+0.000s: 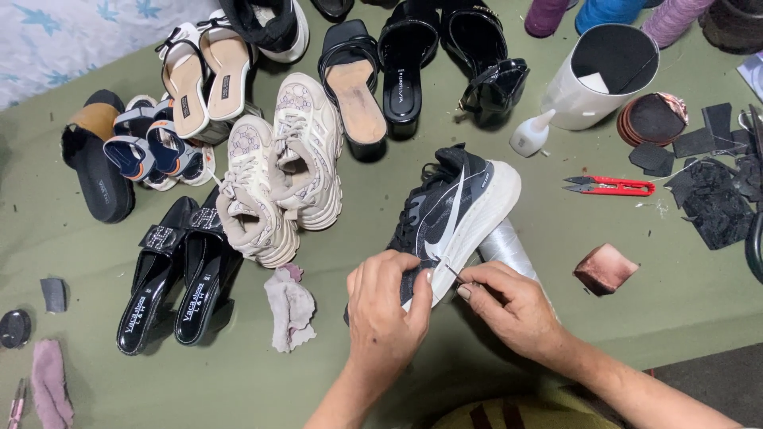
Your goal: Hand-stitching a black sneaker using a stitching awl and white thread at a repair bench.
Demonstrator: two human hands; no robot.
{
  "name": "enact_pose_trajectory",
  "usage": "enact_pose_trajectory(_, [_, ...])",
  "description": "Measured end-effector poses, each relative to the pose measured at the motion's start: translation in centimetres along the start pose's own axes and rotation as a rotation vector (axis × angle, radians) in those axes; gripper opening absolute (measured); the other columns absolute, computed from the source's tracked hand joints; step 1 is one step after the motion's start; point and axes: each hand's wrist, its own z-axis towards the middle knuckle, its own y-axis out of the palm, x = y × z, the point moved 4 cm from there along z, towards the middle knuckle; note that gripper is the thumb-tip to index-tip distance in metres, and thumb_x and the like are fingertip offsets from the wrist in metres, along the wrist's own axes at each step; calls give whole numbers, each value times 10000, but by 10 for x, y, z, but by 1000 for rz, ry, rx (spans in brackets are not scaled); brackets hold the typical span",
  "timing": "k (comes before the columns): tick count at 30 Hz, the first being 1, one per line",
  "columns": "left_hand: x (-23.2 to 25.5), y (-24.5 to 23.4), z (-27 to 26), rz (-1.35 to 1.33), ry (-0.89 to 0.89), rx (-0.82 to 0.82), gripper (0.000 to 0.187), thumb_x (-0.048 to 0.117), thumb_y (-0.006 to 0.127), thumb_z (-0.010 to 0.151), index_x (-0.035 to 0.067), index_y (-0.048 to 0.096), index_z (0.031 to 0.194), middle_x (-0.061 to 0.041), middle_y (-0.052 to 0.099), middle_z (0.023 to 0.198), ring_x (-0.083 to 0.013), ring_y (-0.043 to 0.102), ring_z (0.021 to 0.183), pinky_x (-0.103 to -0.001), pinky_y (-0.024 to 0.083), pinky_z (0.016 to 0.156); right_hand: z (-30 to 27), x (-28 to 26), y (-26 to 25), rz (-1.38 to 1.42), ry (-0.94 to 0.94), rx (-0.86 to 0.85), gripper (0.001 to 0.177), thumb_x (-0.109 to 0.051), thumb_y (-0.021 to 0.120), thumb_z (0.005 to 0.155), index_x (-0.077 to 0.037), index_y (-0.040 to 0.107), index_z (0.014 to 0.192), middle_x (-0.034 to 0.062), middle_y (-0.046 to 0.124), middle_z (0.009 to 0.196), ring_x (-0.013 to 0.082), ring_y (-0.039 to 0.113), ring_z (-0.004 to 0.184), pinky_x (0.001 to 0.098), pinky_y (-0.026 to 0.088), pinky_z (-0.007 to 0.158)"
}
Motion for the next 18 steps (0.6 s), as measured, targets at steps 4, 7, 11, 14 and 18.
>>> enact_pose_trajectory(4, [5, 6, -19, 74, 35, -53, 565, 665, 591, 896, 133, 614, 1087, -5, 644, 1020, -201, 613, 939, -400, 394, 824, -1, -5, -4, -58, -121, 47, 208, -158, 688, 932, -70, 753, 1108, 54, 736, 1041, 142, 712, 932, 263, 551, 896])
enact_pose_trajectory(7, [-4, 17, -30, 167, 36, -107, 394, 460, 758, 898, 156, 614, 1104, -22, 605, 1079, -235, 570, 944, -438, 391, 873, 5, -10, -10, -110, -251, 19, 191, -136, 701, 928, -36, 743, 1085, 77, 709, 962, 155, 688, 824, 257, 561, 787])
enact_pose_trajectory(11, [-8, 13, -26, 191, 82, -68, 308, 410, 758, 921, 187, 630, 1091, -13, 605, 1030, -238, 566, 903, -422, 403, 865, 30, -23, -24, -257, -419, -61, 215, -77, 671, 942, -73, 727, 1150, 94, 693, 1012, 208, 667, 874, 293, 547, 818])
enact_pose_trajectory(14, [-11, 13, -24, 152, 93, -49, 334, 399, 779, 913, 174, 621, 1104, -19, 613, 1035, -246, 572, 910, -426, 413, 865, 54, -37, -29, -298, -561, -153, 232, -34, 637, 964, -88, 708, 1178, 73, 678, 1054, 229, 645, 901, 331, 524, 846])
enact_pose_trajectory(18, [-13, 15, -26, 121, 84, -51, 401, 354, 870, 845, 157, 619, 1087, -25, 622, 1027, -246, 589, 910, -437, 425, 866, 73, -44, -24, -330, -683, -329, 400, 124, 588, 907, -128, 670, 1207, 63, 597, 1049, 235, 548, 871, 366, 461, 807])
